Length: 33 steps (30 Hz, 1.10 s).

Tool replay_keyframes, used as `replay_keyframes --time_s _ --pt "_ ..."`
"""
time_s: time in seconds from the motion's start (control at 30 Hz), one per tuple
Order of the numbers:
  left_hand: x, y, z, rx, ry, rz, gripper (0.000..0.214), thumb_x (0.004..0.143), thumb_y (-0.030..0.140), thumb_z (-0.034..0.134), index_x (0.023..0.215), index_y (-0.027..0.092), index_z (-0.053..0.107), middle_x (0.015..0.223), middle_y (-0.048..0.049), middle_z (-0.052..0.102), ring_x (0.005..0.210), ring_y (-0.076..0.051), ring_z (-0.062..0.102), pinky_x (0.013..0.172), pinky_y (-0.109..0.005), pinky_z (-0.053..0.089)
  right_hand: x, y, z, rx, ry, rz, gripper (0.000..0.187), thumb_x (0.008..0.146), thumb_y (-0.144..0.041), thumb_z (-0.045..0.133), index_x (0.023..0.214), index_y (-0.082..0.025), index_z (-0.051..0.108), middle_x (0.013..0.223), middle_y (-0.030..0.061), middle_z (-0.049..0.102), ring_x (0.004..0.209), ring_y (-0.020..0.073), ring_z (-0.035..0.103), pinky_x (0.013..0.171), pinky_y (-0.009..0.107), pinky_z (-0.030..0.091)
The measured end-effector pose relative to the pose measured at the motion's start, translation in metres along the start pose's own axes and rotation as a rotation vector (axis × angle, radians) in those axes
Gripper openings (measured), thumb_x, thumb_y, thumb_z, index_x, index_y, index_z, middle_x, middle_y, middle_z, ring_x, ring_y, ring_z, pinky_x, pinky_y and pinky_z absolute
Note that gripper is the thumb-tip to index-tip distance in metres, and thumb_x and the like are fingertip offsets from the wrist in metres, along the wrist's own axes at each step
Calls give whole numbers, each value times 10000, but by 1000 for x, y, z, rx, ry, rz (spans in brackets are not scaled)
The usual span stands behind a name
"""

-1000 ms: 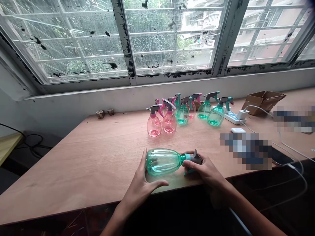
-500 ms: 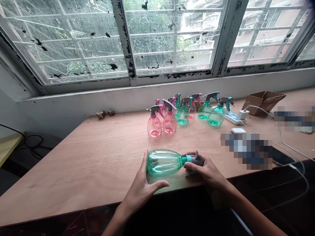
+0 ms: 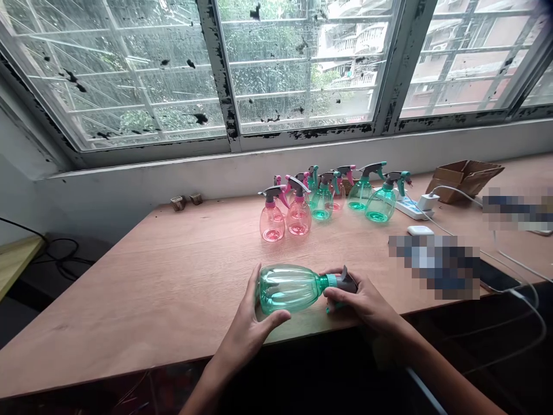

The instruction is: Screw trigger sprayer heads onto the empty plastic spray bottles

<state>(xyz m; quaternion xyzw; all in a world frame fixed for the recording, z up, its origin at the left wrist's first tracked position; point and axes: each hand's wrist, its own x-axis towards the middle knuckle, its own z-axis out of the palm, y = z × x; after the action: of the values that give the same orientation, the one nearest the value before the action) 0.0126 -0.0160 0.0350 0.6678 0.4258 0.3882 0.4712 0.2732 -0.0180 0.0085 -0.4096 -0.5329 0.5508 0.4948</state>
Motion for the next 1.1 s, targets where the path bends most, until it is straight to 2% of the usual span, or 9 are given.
replay_keyframes --time_s 0.1,0.23,0.4,0.5,0.6,0.77,0.9,1.0,1.1 --pt "1 -1 0 48 8 15 892 840 412 733 1547 285 205 1584 -94 353 1475 -315 303 1224 -477 243 0 0 0 -3 3 -6 353 834 -363 773 1110 -182 648 628 -8 716 644 193 660 685 321 501" --pt "1 -1 1 86 13 59 936 820 361 758 1546 331 168 1616 -53 295 1481 -305 293 1218 -440 275 1 0 1 24 4 -5 368 834 -363 770 1126 -179 640 631 -6 712 641 198 659 695 342 513" --pt "-1 -1 1 9 0 31 991 811 365 767 1558 319 117 1614 -89 300 1478 -330 293 1211 -485 284 0 -2 1 4 0 0 357 834 -364 771 1119 -188 648 635 -10 715 642 193 661 681 325 510" --pt "0 -2 0 2 8 11 947 824 387 754 1557 283 163 1595 -110 326 1481 -323 289 1222 -495 254 0 -2 1 5 -3 3 370 830 -368 773 1125 -184 647 635 -12 716 643 192 663 669 318 508" --pt "1 -3 0 57 7 47 934 816 377 765 1550 304 193 1622 -81 264 1490 -309 267 1227 -471 247 0 -1 1 23 0 -5 368 841 -370 762 1128 -174 639 625 -8 713 639 193 656 675 331 516" --pt "0 -4 1 23 -26 64 1025 825 358 761 1561 363 49 1645 -49 218 1488 -308 277 1231 -467 230 0 0 1 28 7 7 379 831 -373 771 1126 -178 635 629 -8 707 636 198 658 685 350 531" --pt "-1 -4 0 -10 -20 8 1063 809 387 775 1572 300 42 1647 -95 214 1508 -324 208 1235 -500 199 -1 -1 1 1 10 9 392 825 -392 772 1126 -177 643 643 -4 709 637 200 659 677 346 526" --pt "0 -3 -1 21 -9 19 935 842 394 740 1565 293 154 1612 -99 301 1491 -325 262 1230 -511 214 0 -2 1 18 17 3 397 820 -400 773 1121 -172 651 621 -2 711 634 208 667 682 348 523" --pt "0 -4 -1 23 -30 49 944 848 359 741 1558 362 120 1614 -61 300 1461 -308 337 1214 -487 271 1 -1 1 61 34 0 401 807 -391 787 1115 -174 651 608 -5 713 614 205 667 686 346 524"
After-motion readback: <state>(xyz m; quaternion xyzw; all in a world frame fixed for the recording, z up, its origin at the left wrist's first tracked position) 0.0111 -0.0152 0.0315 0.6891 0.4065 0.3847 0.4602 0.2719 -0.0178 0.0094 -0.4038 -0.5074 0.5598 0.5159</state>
